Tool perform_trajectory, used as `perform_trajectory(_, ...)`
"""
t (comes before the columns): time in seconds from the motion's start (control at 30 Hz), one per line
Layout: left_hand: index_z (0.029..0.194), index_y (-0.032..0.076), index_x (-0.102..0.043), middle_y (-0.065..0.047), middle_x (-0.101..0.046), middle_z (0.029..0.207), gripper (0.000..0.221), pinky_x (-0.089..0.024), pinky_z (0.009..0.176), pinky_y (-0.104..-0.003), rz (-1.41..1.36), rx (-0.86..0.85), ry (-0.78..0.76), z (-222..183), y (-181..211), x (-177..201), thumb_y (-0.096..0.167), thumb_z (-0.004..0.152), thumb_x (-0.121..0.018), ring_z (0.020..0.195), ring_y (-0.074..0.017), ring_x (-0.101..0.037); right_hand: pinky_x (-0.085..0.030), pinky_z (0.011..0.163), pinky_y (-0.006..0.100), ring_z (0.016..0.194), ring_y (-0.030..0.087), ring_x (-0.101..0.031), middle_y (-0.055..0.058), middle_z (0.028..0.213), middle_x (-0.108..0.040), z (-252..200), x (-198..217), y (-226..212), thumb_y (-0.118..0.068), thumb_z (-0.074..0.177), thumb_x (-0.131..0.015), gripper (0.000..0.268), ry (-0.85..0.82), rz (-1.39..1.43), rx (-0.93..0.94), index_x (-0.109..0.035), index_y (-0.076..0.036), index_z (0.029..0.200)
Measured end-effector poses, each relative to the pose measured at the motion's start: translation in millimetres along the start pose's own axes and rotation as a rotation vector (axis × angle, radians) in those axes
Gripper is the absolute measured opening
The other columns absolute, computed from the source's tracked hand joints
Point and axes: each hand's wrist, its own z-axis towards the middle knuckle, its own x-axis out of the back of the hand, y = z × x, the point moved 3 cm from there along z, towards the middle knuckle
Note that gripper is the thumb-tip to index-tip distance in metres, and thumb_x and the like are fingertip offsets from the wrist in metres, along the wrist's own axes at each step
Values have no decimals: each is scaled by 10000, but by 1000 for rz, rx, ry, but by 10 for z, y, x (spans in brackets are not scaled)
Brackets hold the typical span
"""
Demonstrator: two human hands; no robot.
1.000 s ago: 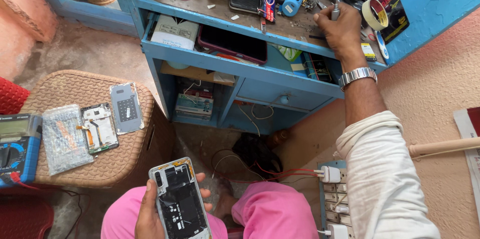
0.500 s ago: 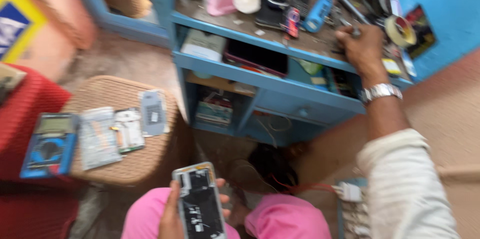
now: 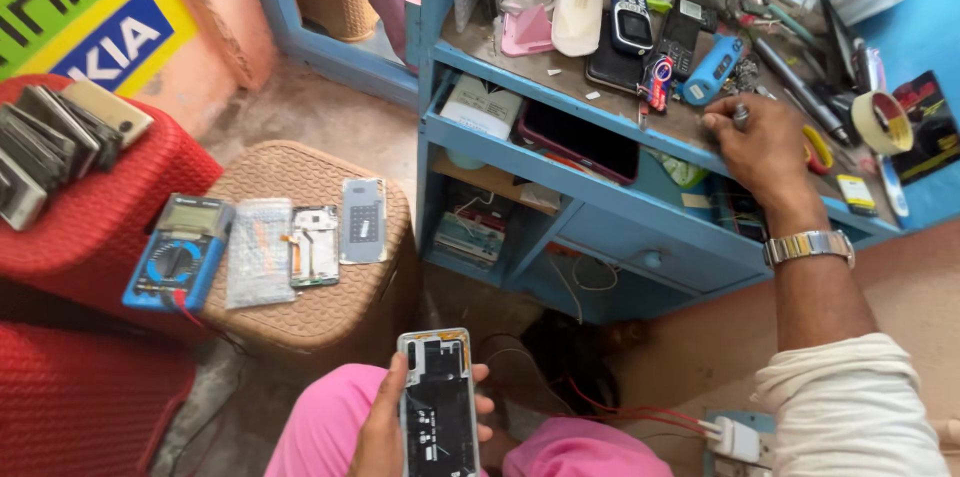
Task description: The person is repairing a smartphone by using a screwdriver to remove screws from the back of the device. They repeatedly reach for a blue cabinet to retrieve and place screws, while holding the phone in their left hand and the tool in their right.
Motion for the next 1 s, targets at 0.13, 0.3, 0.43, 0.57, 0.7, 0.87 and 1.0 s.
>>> perform_trajectory(0.13,1460,63,-515,-264,-703,1219,767,-665,570,-429,45,-26,31,-5,2,-41,591,966,-259,768,-335,-763,-542,785,425,880,315,-704,175,983,-745,10,-11,-170,-150,951,-788,144,8,-99,197,-784,-26,1023)
perform_trajectory(0.3,1463,56,-507,-276,-696,1207,758,-667,587,-443,26,-38,33,-20,15,-58,575,968,-263,797,-336,-761,-538,731,407,796,290,-712,167,926,-744,22,-8,-199,-184,919,-799,168,-26,-5,-5,-790,-48,1017)
perform_trajectory(0.43,1439,34,-481,-300,-668,1225,746,-669,629,-466,-22,-62,-28,-11,5,-34,583,976,-280,835,-357,-759,-536,716,389,765,268,-713,157,875,-744,30,73,78,-215,954,-792,154,45,-2,-148,-799,-83,1033)
perform_trajectory(0.57,1440,23,-474,-323,-651,1246,730,-668,629,-480,-14,-52,-21,-24,-19,11,579,1002,-295,835,-388,-754,-530,736,392,782,276,-703,190,873,-729,37,135,421,-199,962,-814,133,86,-124,-119,-819,-89,1035)
perform_trajectory(0.7,1455,37,-461,-337,-638,1263,731,-665,624,-491,4,-52,43,7,-23,28,565,982,-281,879,-386,-749,-541,742,387,800,253,-718,153,922,-758,61,132,488,-176,906,-811,160,52,-34,-99,-814,-107,1050)
perform_trajectory(0.87,1449,17,-448,-347,-639,1246,730,-666,624,-497,41,-86,9,-1,17,34,570,1001,-284,902,-399,-747,-551,750,385,840,251,-721,148,985,-756,71,189,227,-182,925,-821,172,82,-6,-37,-801,-77,1059)
perform_trajectory(1.0,1466,42,-458,-333,-643,1230,743,-667,634,-497,40,-59,80,-7,-6,29,569,975,-274,896,-385,-744,-539,734,384,827,243,-706,125,969,-755,77,81,-81,-209,899,-820,175,-46,35,-31,-814,-86,1025)
